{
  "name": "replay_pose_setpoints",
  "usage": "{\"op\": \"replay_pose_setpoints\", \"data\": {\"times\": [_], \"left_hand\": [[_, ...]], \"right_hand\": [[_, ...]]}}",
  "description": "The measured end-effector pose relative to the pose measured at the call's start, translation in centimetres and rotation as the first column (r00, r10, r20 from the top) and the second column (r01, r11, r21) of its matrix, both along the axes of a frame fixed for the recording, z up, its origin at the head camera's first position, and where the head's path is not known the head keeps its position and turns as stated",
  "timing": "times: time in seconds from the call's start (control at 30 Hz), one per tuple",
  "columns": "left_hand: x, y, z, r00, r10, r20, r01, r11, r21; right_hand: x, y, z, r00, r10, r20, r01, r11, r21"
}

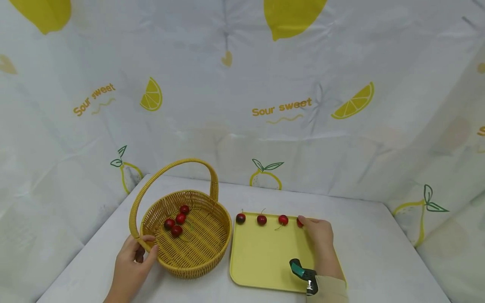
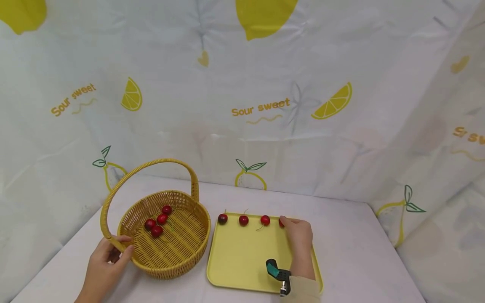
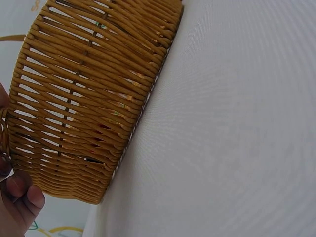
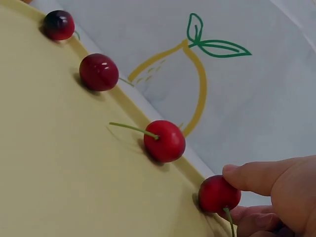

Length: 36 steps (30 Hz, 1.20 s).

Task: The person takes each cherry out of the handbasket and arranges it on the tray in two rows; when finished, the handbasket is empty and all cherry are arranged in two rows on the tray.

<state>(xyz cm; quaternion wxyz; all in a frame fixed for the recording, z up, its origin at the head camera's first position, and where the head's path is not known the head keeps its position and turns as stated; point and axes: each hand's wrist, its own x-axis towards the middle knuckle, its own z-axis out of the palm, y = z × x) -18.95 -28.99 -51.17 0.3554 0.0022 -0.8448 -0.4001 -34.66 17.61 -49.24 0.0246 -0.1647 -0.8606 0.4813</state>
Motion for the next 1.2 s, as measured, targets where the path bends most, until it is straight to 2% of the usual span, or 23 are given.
{"op": "replay_pose_setpoints", "data": {"times": [0.13,0.37,0.53,0.67,0.9,1.2], "left_hand": [[0.0,0.0,0.0,1.0,-0.004,-0.007,0.004,1.0,0.003],[0.0,0.1,0.1,1.0,-0.009,-0.006,0.009,1.0,0.018],[0.1,0.1,0.1,1.0,-0.009,0.004,0.009,1.0,0.022],[0.1,0.1,0.2,1.0,-0.007,0.01,0.007,1.0,0.024],[0.2,0.1,0.2,1.0,-0.006,0.009,0.005,1.0,0.018],[0.1,0.0,0.1,1.0,-0.006,-0.002,0.006,1.0,0.012]], "right_hand": [[0.0,-0.1,-0.3,0.999,-0.017,-0.033,0.018,0.999,0.048],[0.0,0.0,-0.5,0.995,-0.05,-0.086,0.057,0.996,0.073],[0.0,0.0,-0.1,0.989,-0.098,-0.107,0.103,0.994,0.046],[0.3,-0.1,1.1,0.989,-0.106,-0.099,0.107,0.994,-0.002],[0.9,-0.8,4.0,0.995,-0.02,-0.099,0.012,0.997,-0.08],[2.1,-3.2,7.3,0.993,0.063,-0.098,-0.083,0.974,-0.212]]}}
